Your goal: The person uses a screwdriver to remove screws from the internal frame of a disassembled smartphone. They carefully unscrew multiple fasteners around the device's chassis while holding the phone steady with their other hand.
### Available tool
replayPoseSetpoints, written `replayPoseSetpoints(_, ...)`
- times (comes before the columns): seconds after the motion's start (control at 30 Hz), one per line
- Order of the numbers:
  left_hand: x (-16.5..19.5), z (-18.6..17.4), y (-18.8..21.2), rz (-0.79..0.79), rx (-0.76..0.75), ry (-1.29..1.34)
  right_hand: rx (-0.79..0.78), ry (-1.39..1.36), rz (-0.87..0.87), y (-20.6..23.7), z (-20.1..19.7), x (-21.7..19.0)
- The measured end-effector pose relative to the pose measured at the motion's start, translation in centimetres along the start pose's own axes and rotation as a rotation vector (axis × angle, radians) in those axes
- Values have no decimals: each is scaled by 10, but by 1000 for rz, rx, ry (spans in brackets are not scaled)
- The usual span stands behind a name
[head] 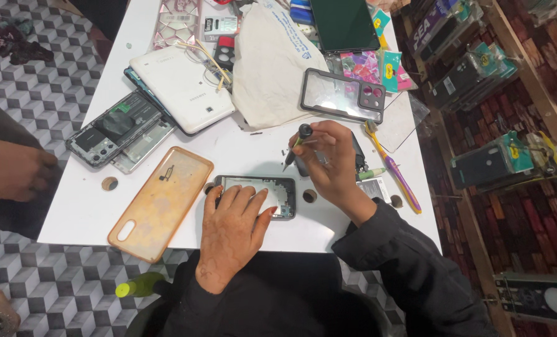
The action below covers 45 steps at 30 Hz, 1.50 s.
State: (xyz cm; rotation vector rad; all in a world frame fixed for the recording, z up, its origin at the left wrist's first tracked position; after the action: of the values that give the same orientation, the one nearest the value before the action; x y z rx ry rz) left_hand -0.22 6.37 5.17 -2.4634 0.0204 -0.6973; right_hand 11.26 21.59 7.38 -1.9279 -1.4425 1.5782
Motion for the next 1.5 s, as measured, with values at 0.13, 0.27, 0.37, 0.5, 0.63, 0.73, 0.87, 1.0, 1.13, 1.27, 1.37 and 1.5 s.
replayPoseSetpoints(0.13, 1, -1, 0, 11, 20, -33, -17, 109, -52, -1, -1, -2)
replayPoseSetpoints(0.27, 1, 0, 0, 15, 20, -31, -49, 162, -80, -4, 0, -5)
replayPoseSetpoints(0.37, 1, 1, 0, 11, 14, -29, -66, 202, -83, -5, 2, -8)
replayPoseSetpoints(0.5, 0, 1, 1, 16, 18, -18, -99, 236, -103, -7, 4, -13)
replayPoseSetpoints(0.63, -1, -4, 3, -4, 101, 48, -132, 258, -98, -7, 8, -15)
replayPoseSetpoints(0.73, -2, -7, 4, -12, 147, 58, -105, 173, -74, -6, 5, -16)
replayPoseSetpoints(0.87, -1, -6, 5, -8, 153, 40, -168, 24, -56, 0, 4, -19)
replayPoseSetpoints(1.0, -2, -4, 6, -15, 140, 41, -241, -47, -54, 4, 12, -21)
replayPoseSetpoints(1.13, -1, -4, 6, -12, 137, 42, -263, -16, -78, 4, 13, -21)
replayPoseSetpoints(1.27, -1, -4, 5, -8, 133, 33, -270, -20, -75, 4, 13, -22)
replayPoseSetpoints(1.37, -1, -4, 5, -8, 132, 36, -273, -20, -75, 3, 14, -23)
replayPoseSetpoints(1.5, 0, -4, 5, -10, 131, 39, -275, -31, -75, 4, 15, -22)
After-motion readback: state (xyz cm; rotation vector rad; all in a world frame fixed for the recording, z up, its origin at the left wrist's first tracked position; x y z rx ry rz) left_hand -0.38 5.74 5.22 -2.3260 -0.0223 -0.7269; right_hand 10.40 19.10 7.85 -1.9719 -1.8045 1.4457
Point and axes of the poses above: each hand's wrist, its own y-axis away from the middle knuckle, its own z-axis out of the palm, x = y × z, the point moved 7 cm from there along -y, towards the middle knuckle, and after that the axes turned 8 degrees about y, right-handed, at the moved point
